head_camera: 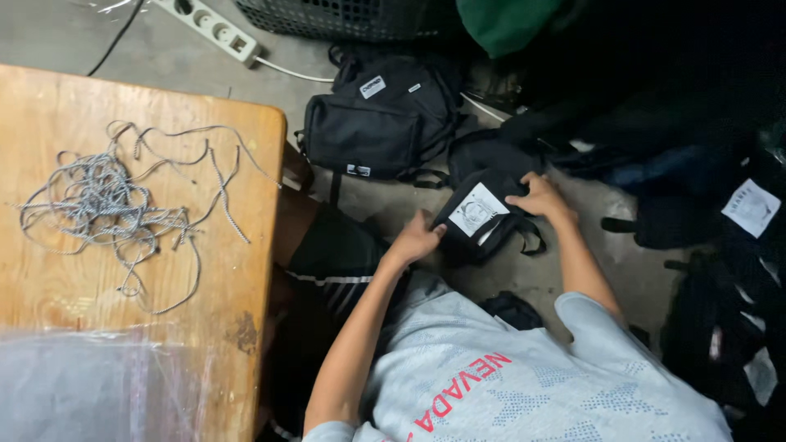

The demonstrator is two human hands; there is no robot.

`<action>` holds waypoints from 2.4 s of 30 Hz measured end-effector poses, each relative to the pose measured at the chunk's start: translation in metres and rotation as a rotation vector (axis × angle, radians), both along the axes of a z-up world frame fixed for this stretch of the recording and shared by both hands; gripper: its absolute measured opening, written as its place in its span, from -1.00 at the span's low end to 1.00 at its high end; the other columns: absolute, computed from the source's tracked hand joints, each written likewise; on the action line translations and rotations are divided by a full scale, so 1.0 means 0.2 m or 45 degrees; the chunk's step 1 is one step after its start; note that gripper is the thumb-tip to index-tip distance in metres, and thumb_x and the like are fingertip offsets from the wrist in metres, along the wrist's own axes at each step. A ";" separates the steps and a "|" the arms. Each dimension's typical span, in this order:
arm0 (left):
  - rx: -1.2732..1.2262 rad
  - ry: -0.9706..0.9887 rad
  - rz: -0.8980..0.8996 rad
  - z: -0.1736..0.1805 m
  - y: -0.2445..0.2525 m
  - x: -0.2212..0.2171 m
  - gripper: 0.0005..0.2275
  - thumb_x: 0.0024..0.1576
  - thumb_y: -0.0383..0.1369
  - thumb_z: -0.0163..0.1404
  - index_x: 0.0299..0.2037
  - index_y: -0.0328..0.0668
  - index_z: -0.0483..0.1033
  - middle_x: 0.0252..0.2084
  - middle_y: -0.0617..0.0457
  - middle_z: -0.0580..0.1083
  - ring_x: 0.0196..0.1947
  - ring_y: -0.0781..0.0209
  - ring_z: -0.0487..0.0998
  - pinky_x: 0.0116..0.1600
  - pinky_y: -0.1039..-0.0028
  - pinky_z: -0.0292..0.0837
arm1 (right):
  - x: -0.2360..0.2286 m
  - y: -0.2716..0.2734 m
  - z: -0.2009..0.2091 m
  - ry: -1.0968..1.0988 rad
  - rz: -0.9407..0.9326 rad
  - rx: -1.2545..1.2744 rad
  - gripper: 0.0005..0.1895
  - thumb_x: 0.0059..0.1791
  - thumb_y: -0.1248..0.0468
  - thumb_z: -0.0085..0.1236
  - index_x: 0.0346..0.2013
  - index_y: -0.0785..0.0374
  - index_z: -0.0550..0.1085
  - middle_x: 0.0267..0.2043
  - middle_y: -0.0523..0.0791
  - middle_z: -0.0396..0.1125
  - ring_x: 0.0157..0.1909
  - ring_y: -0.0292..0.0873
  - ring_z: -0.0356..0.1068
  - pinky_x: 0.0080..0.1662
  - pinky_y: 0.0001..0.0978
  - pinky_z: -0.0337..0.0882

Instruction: The person attaches a sticker and a chain to a small black bag, places it into a clear plastic bag, and repeats the process with additional bags. The person handles stickers, chains, and plastic bags throughout the task.

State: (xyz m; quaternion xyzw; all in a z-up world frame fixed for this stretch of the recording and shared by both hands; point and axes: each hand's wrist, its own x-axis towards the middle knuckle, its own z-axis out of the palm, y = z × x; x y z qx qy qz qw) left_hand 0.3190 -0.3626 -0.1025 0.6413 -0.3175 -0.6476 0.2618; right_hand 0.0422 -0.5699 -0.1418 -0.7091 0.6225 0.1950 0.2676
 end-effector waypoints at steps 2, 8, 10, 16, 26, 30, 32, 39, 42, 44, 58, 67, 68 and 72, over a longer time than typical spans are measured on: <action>0.090 -0.006 -0.073 -0.13 -0.01 -0.08 -0.38 0.18 -0.13 0.03 0.34 -0.38 0.13 0.29 -0.48 0.28 0.37 -0.32 0.25 0.36 -0.12 0.17 | -0.01 0.14 0.05 -0.063 -0.074 0.015 -0.23 -0.11 -0.07 0.26 0.25 0.31 0.31 0.28 0.25 0.19 0.34 0.30 0.17 0.25 0.17 0.21; 0.227 0.031 -0.046 -0.33 -0.03 -0.19 -0.24 0.10 -0.09 0.14 0.39 -0.42 0.08 0.37 -0.40 0.23 0.41 -0.22 0.20 0.43 -0.06 0.07 | -0.11 0.41 -0.18 -0.321 -0.282 -0.154 -0.36 0.05 -0.11 0.10 0.19 0.34 0.33 0.22 0.21 0.24 0.37 0.19 0.13 0.34 0.06 0.01; 0.206 0.054 0.070 -0.19 -0.03 -0.13 -0.32 0.11 -0.09 0.13 0.35 -0.33 0.21 0.33 -0.32 0.32 0.37 -0.13 0.28 0.40 -0.01 0.18 | 0.02 0.46 -0.06 -0.523 -0.376 -0.165 -0.46 0.08 -0.05 0.10 0.07 0.38 0.38 0.11 0.24 0.28 0.27 0.24 0.23 0.23 0.09 0.23; -0.342 -0.227 0.638 0.46 0.16 0.17 -0.70 0.15 -0.37 0.11 0.05 -0.26 0.43 -0.12 -0.29 0.53 -0.08 -0.26 0.58 -0.07 0.08 0.50 | 0.36 0.42 0.43 -0.843 -0.331 -0.034 -0.45 0.05 0.01 0.16 0.11 0.44 0.49 0.10 0.22 0.38 0.23 0.16 0.32 0.17 0.09 0.31; -0.825 -0.337 1.449 1.11 0.84 0.52 -0.79 0.23 -0.49 -0.01 0.06 -0.20 0.39 -0.31 0.09 0.43 -0.26 0.38 0.38 -0.14 0.61 0.43 | 1.12 0.58 1.11 -1.719 0.324 0.574 -0.89 -0.03 0.40 0.16 -0.29 0.38 0.41 -0.70 0.04 0.28 -0.80 -0.19 0.27 -0.69 -0.47 0.31; -0.944 -0.311 1.560 1.22 1.14 0.57 -0.78 0.21 -0.54 0.00 0.05 -0.25 0.37 -0.35 0.05 0.48 -0.35 0.38 0.43 -0.25 0.64 0.49 | 1.34 0.75 1.20 -1.758 0.475 0.800 -0.92 -0.01 0.44 0.10 -0.37 0.39 0.40 -0.75 0.02 0.24 -0.87 -0.23 0.20 -0.73 -0.47 0.26; -0.854 -0.327 1.420 1.24 1.21 0.53 -0.71 0.15 -0.45 0.09 0.07 -0.21 0.41 -0.29 -0.04 0.50 -0.27 0.28 0.45 -0.21 0.48 0.53 | 1.33 0.70 1.11 -1.709 0.447 0.849 -0.91 0.00 0.41 0.09 -0.39 0.38 0.41 -0.75 0.00 0.23 -0.87 -0.24 0.18 -0.74 -0.47 0.25; -0.291 0.037 0.681 0.86 0.73 0.21 -0.49 0.21 -0.25 0.03 0.29 -0.29 0.13 0.06 -0.49 0.42 0.00 -0.26 0.58 -0.07 0.17 0.64 | 0.70 0.25 0.70 -1.221 -0.179 0.687 -0.84 -0.12 0.36 0.19 -0.27 0.32 0.48 -0.58 0.01 0.30 -0.74 -0.14 0.32 -0.69 -0.39 0.34; -0.271 -0.016 0.591 0.68 0.46 0.09 -0.41 0.22 -0.32 -0.02 0.36 -0.42 -0.04 0.18 -0.66 0.30 0.16 -0.51 0.42 0.13 -0.11 0.48 | 0.16 0.18 0.39 -0.914 -0.677 0.656 -0.62 -0.15 0.39 0.30 -0.07 0.40 0.45 -0.28 0.16 0.41 -0.49 0.03 0.48 -0.49 -0.20 0.51; -0.227 -0.020 0.422 0.54 0.38 0.05 -0.41 0.22 -0.31 -0.01 0.36 -0.43 0.00 0.23 -0.60 0.27 0.22 -0.48 0.37 0.19 -0.10 0.42 | -0.07 0.31 0.46 -0.537 -0.734 0.576 -0.31 -0.14 0.19 0.31 0.17 0.45 0.27 0.10 0.24 0.18 -0.01 0.18 0.24 -0.06 -0.02 0.30; -0.193 -0.126 0.264 0.70 0.44 0.16 -0.65 0.25 -0.33 -0.03 0.18 -0.38 0.37 0.13 -0.42 0.45 0.19 -0.29 0.47 0.21 -0.05 0.41 | -0.21 -0.21 -0.58 -0.441 -0.885 -0.109 -0.19 -0.12 -0.18 0.38 0.25 0.13 0.29 0.13 0.08 0.33 -0.22 0.03 0.53 -0.37 0.00 0.59; -0.256 0.010 0.542 0.79 0.66 0.25 -0.73 0.22 -0.23 -0.10 0.06 -0.12 0.44 0.05 0.06 0.57 0.08 0.34 0.56 0.10 0.55 0.42 | 0.60 0.21 1.41 -0.217 -0.362 0.173 -0.26 0.09 0.11 -0.06 0.50 0.25 -0.05 0.56 -0.11 -0.13 -0.30 0.15 0.48 -0.01 -0.11 0.36; -0.392 0.189 0.570 0.81 0.66 0.26 -0.68 0.25 -0.18 -0.16 0.11 -0.14 0.38 0.05 -0.02 0.54 0.03 0.25 0.58 0.08 0.50 0.47 | 0.61 0.26 1.47 -0.382 0.013 0.001 -0.59 0.06 0.17 0.04 0.06 0.25 0.10 0.05 -0.12 0.01 -0.34 -0.02 0.32 -0.14 -0.20 0.27; -0.689 0.955 0.805 0.96 0.74 0.35 -0.47 0.22 0.03 -0.20 0.26 -0.18 0.17 0.16 -0.26 0.43 0.06 -0.12 0.58 0.07 0.24 0.54 | 0.74 0.51 1.70 -0.846 0.997 -0.416 -0.58 -0.23 0.46 0.12 -0.08 0.18 0.44 -0.27 -0.10 0.43 -0.31 -0.05 0.47 -0.21 -0.25 0.33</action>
